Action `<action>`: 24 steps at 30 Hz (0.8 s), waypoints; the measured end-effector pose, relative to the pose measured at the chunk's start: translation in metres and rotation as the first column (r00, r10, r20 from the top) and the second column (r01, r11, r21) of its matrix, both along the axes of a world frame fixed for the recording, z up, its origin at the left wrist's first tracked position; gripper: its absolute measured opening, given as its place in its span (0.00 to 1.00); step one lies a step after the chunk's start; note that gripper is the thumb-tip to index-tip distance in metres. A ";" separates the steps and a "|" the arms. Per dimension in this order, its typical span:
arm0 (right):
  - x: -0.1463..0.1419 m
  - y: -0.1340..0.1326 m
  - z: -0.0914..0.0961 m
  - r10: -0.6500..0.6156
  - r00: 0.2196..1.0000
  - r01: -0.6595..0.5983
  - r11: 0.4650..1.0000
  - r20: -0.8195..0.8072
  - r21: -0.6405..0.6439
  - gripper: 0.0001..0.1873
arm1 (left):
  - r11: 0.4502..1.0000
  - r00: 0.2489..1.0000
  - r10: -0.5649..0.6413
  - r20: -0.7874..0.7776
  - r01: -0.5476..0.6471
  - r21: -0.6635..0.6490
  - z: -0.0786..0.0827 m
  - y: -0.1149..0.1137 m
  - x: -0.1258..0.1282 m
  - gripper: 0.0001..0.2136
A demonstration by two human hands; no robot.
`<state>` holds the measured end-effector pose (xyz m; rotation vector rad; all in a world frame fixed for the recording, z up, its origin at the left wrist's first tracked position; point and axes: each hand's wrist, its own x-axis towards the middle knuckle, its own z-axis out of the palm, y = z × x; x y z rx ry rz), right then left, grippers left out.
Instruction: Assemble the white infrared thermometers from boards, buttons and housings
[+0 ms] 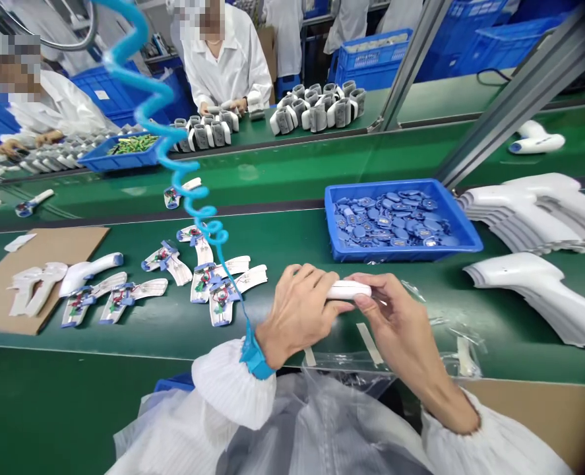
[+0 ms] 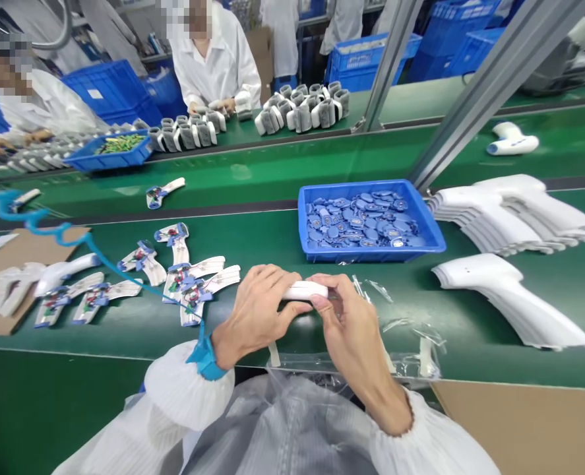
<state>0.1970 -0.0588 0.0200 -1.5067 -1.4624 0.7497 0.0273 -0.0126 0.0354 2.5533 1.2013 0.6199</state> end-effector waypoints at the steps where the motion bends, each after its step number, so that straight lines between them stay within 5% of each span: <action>1: -0.001 -0.001 -0.001 -0.008 1.000 0.008 1.000 0.006 0.012 0.12 | 1.000 1.000 0.007 0.012 -0.007 0.014 -0.001 0.000 0.001 0.12; 7: 0.003 -0.010 -0.013 -0.068 0.991 0.065 0.997 -0.119 -0.028 0.14 | 0.996 0.996 -0.068 0.061 0.065 0.054 -0.003 0.002 -0.005 0.11; 10: 0.008 -0.014 -0.009 0.001 0.994 -0.011 0.996 -0.106 -0.093 0.15 | 0.985 0.925 0.170 0.341 -0.161 -0.054 -0.007 0.000 -0.008 0.13; 13: 0.003 -0.015 -0.001 0.161 0.984 -0.153 0.982 0.071 -0.108 0.16 | 0.871 0.749 0.491 0.444 -0.428 -0.243 -0.018 -0.001 0.001 0.20; 17: -0.015 -0.017 0.003 0.187 0.935 -0.200 0.980 0.302 0.011 0.22 | 0.837 0.728 0.547 0.414 -0.483 -0.257 -0.029 0.010 0.013 0.23; 20: -0.016 -0.015 0.005 0.133 0.973 -0.121 0.990 0.190 -0.073 0.23 | 0.865 0.783 0.489 0.385 -0.378 -0.331 -0.020 0.013 0.002 0.22; 22: -0.010 -0.009 0.007 0.098 0.994 -0.111 0.933 -0.056 -0.341 0.25 | 0.894 0.793 0.410 0.450 -0.252 -0.371 -0.014 0.008 -0.011 0.16; 24: -0.004 -0.001 0.009 0.003 0.950 -0.211 0.742 -0.312 -0.636 0.28 | 0.913 0.728 0.377 0.573 -0.187 -0.364 -0.013 0.003 -0.020 0.16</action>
